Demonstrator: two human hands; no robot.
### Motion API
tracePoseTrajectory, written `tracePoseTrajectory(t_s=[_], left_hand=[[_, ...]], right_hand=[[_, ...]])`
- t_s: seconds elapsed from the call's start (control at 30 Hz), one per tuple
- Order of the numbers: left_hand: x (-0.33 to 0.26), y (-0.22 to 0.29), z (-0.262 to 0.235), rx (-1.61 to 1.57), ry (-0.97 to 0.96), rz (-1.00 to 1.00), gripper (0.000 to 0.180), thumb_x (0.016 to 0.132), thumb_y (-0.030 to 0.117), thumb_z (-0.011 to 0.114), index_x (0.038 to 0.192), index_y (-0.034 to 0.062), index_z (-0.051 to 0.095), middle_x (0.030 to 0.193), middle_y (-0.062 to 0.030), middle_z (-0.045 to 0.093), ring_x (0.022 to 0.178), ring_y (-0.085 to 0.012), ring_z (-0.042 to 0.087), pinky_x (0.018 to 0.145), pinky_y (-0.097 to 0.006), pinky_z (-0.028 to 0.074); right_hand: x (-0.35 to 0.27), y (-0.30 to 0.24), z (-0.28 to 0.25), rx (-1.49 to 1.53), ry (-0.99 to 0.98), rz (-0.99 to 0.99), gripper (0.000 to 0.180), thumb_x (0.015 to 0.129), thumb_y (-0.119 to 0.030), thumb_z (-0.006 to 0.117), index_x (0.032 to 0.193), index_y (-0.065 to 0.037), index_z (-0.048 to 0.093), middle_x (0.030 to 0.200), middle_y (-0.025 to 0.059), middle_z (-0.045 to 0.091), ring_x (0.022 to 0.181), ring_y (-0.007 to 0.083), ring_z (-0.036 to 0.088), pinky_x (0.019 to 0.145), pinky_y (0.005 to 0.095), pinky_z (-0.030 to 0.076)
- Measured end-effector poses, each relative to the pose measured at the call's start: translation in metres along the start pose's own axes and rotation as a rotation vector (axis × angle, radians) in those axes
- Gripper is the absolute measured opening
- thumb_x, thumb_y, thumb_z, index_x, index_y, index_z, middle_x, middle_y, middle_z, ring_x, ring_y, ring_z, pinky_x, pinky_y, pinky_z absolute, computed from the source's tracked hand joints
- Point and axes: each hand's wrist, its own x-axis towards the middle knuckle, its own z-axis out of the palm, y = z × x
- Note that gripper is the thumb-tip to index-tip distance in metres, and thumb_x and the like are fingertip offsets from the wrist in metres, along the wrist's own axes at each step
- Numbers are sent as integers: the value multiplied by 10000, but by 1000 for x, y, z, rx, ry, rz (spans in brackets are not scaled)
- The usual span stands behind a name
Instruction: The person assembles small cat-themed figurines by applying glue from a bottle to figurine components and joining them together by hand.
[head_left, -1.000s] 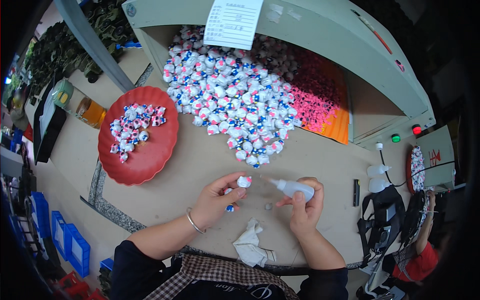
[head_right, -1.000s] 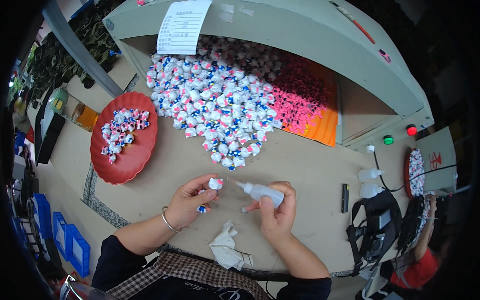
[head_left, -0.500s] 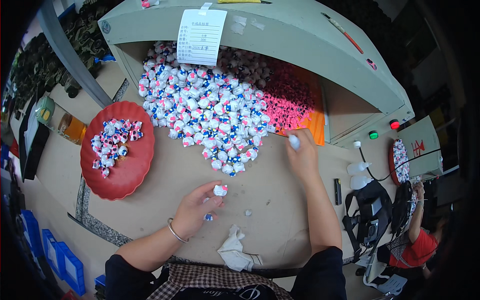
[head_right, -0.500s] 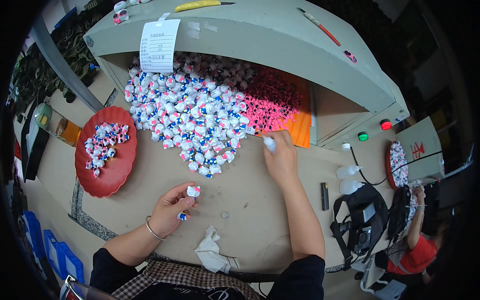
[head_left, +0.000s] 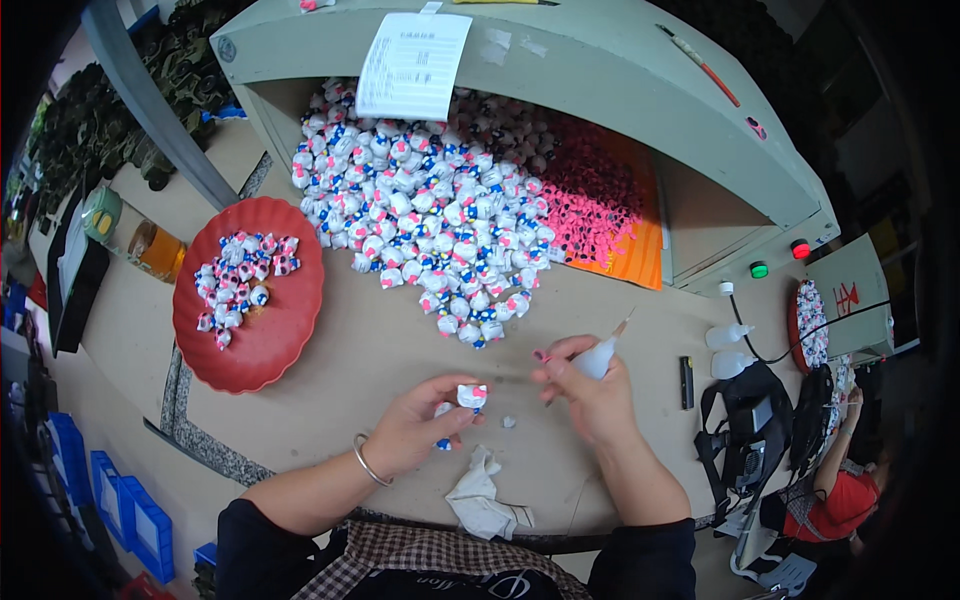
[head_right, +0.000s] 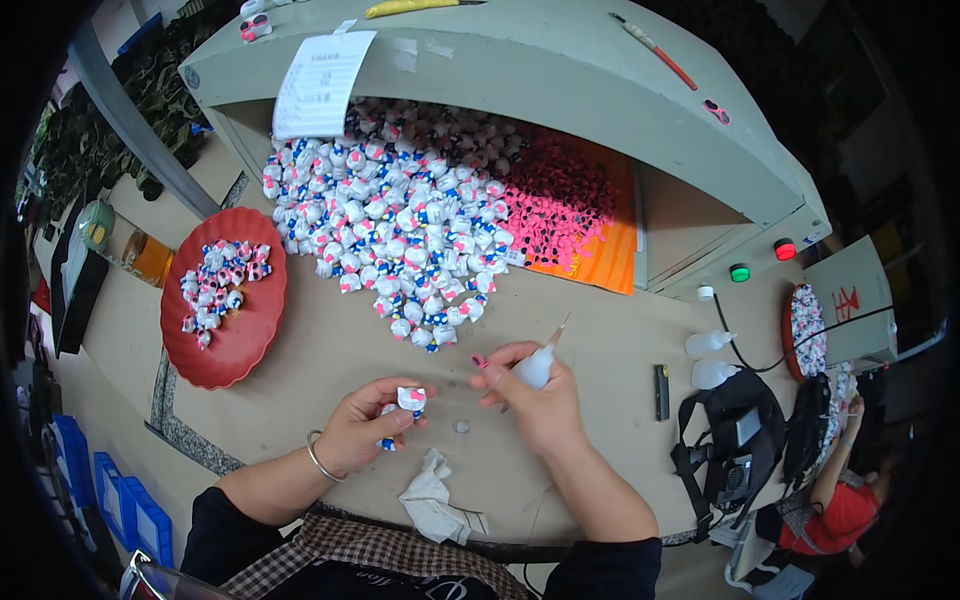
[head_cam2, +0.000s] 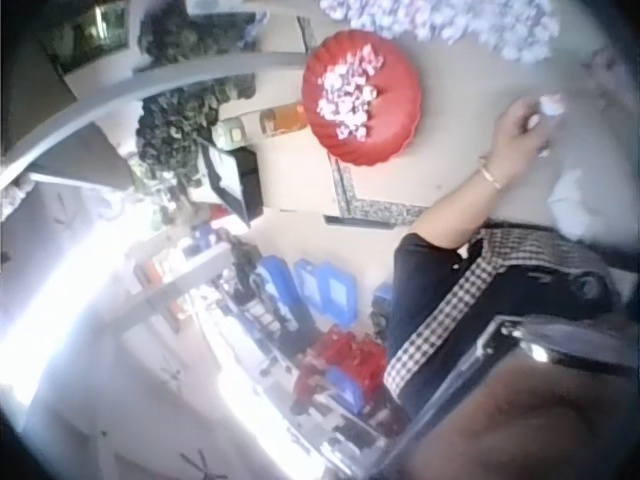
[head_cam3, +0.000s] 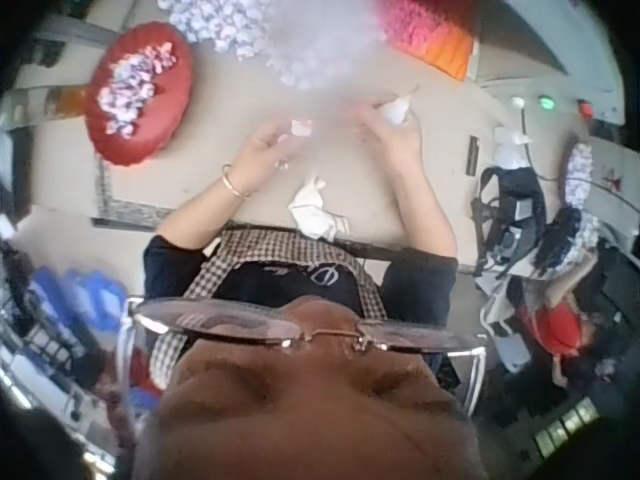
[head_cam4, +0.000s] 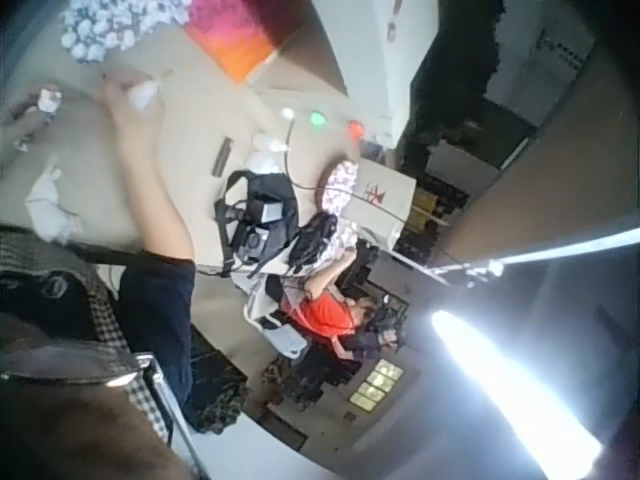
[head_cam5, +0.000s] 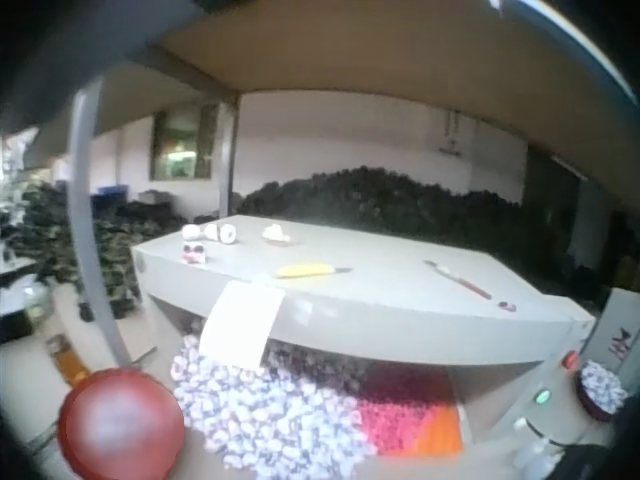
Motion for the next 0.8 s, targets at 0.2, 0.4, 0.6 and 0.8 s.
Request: tracePoseTrajectory(t_s=[0.2,0.4,0.6,0.8], left_hand=[[-2,0,7,11,-110,15,354,834,99,528,1175,60,442,1046,-35,526,883,-105,549,563,-191,468],[-3,2,5,66,-80,55,339,822,48,522,1156,48,459,1176,-93,490,869,-124,567,551,-177,482],[-7,1,7,73,-165,92,339,830,45,501,1165,56,443,1308,-77,352,913,-105,540,591,-189,483],[-8,0,5,76,-136,99,341,830,46,506,1165,65,445,1298,-73,366,908,-98,541,587,-177,484]], right_hand=[[-18,30,15,-275,-128,-133,157,787,-44,577,931,-5,529,814,69,566,636,131,562,550,230,473],[-19,28,16,-500,-145,-334,154,804,-37,559,949,1,522,788,48,558,618,93,548,557,210,465],[-29,27,19,-255,-117,-107,132,807,-43,557,930,0,534,806,47,581,644,87,568,575,219,482],[-28,26,22,-344,-128,-88,139,803,-31,558,937,-8,526,810,50,571,649,87,564,545,208,465]])
